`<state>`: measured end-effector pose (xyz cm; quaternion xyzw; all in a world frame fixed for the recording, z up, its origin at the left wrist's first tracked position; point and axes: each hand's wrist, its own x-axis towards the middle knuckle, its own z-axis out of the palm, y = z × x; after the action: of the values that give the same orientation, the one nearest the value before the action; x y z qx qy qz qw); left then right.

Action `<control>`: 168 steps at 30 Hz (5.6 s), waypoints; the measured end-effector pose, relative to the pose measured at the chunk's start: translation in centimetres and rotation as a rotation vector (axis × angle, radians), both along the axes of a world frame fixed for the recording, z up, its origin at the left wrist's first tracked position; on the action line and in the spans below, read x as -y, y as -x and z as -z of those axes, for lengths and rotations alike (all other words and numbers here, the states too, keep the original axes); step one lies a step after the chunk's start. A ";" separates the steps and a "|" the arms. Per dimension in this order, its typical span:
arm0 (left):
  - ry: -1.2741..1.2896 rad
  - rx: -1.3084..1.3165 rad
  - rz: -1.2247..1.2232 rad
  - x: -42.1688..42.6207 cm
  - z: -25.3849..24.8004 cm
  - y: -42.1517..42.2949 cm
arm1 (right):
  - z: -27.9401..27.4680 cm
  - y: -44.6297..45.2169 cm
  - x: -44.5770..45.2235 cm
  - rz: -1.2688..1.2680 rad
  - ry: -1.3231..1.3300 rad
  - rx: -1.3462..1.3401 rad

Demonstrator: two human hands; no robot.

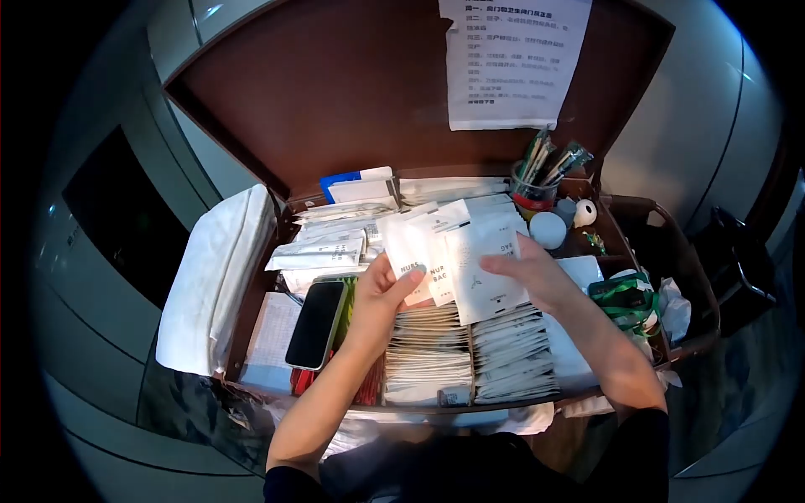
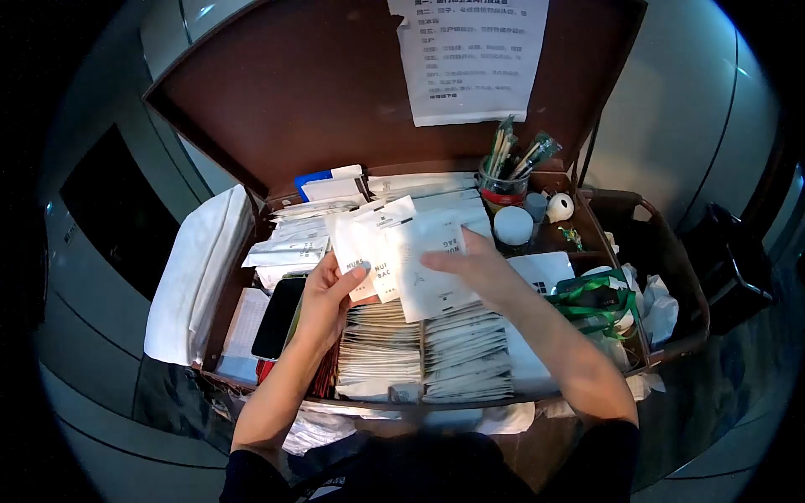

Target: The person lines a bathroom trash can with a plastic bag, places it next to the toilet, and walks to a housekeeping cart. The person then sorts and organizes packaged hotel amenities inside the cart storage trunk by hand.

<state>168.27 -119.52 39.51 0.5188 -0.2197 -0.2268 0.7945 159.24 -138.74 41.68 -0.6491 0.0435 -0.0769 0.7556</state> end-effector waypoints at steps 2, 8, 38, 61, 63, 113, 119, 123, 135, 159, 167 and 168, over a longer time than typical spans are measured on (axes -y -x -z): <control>0.021 0.036 0.013 0.1 0.9 -0.4 | 0.4 -0.2 -0.2 -0.035 0.008 0.033; -0.013 0.021 -0.073 -0.7 0.5 -0.8 | -0.4 0.0 2.8 -0.040 -0.128 0.062; -0.938 1.073 -0.002 0.6 -4.9 -2.7 | -2.0 0.8 2.1 0.351 -0.253 0.349; -0.198 1.999 -0.658 -1.6 -4.5 -3.0 | -1.8 0.8 4.2 0.068 -0.507 0.234; -0.212 2.013 -0.652 -1.6 -4.5 -2.7 | -1.9 0.9 3.7 0.062 -0.500 0.226; -1.112 1.413 0.215 10.4 1.7 5.6 | -5.5 3.2 5.6 0.119 0.682 0.342; -1.070 1.521 0.082 9.9 3.6 5.6 | -1.9 -0.1 4.2 -0.075 1.099 0.294; -1.160 1.392 0.271 9.6 1.6 5.8 | -1.9 -2.2 4.7 -0.225 1.318 0.283; -1.072 1.484 0.139 8.7 2.5 6.6 | -2.4 -4.7 2.8 -0.447 1.419 -0.067; -1.157 1.320 0.059 4.4 0.2 1.6 | 1.9 0.1 2.6 -0.068 1.801 0.257; -1.131 1.527 0.219 5.7 2.5 -0.3 | 4.1 1.1 2.3 -0.194 1.858 0.157; -1.182 1.378 0.311 5.9 0.8 -0.7 | 3.7 0.9 2.5 -0.206 1.805 0.111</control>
<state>169.01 -125.43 38.67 0.8254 -0.5600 -0.0471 0.0543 158.38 -141.27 38.00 -0.9901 -0.1278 -0.0448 -0.0356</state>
